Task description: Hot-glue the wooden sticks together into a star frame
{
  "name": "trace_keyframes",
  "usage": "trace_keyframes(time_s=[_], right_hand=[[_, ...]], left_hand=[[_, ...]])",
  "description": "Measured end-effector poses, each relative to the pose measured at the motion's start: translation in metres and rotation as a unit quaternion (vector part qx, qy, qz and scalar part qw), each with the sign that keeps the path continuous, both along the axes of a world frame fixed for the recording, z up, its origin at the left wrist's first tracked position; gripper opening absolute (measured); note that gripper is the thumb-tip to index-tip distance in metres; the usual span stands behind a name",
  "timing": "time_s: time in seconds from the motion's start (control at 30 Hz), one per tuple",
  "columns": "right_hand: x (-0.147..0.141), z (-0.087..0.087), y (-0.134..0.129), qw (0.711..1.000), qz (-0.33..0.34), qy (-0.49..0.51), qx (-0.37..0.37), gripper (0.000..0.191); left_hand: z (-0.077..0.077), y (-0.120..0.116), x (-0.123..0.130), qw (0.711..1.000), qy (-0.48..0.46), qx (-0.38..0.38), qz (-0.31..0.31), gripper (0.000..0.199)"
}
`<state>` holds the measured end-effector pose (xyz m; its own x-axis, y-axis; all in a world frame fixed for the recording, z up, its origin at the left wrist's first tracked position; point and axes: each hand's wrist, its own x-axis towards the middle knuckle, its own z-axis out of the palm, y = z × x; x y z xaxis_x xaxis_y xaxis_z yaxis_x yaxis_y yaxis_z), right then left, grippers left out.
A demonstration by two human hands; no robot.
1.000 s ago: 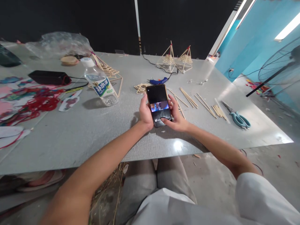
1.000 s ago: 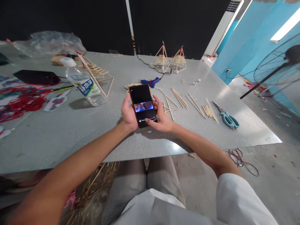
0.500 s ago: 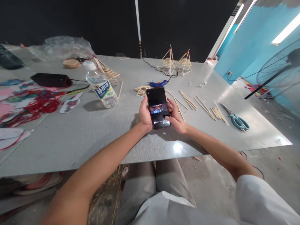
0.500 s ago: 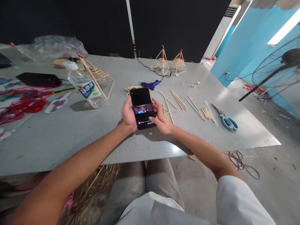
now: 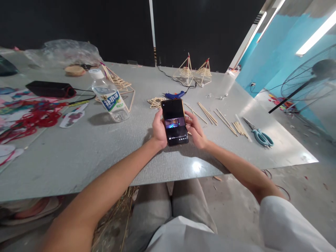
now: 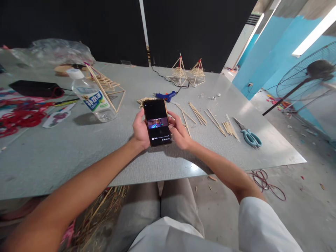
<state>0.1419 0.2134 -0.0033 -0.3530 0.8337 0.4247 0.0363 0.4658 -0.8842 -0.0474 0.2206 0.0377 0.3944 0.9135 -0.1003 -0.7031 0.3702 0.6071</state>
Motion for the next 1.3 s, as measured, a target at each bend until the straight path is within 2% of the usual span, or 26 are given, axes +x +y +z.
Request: trace_keyframes(time_s=[0.17,0.37,0.5,0.57,0.83,1.0,1.13,1.3], right_hand=[[0.001,0.000,0.000,1.000,-0.004,-0.006,-0.009,0.065],[0.000,-0.005,0.002,0.999,-0.003,-0.017,0.029,0.067],[-0.001,-0.005,-0.002,0.998,-0.001,-0.050,0.048,0.090],[-0.001,-0.004,-0.003,0.998,0.006,-0.052,0.047,0.095],[0.002,-0.008,0.003,1.000,-0.003,-0.004,-0.016,0.073],[0.004,0.001,0.000,0.997,-0.030,-0.004,-0.074,0.059],[0.005,0.007,-0.002,0.995,-0.025,-0.002,-0.092,0.057],[0.005,0.000,0.003,0.997,-0.014,0.003,-0.075,0.059]], left_hand=[[-0.002,0.001,0.000,1.000,0.002,0.001,0.007,0.080],[-0.005,0.003,0.000,1.000,0.008,0.016,0.006,0.082],[-0.008,0.004,-0.002,1.000,0.019,0.022,-0.002,0.085],[-0.008,0.004,-0.003,1.000,0.022,0.021,-0.002,0.085],[-0.007,0.003,-0.003,1.000,0.021,0.010,0.014,0.075],[-0.003,0.000,0.001,1.000,0.007,-0.005,0.010,0.072],[-0.001,-0.001,0.003,1.000,0.009,0.014,-0.004,0.066],[-0.002,-0.001,0.002,1.000,0.015,0.023,-0.011,0.063]])
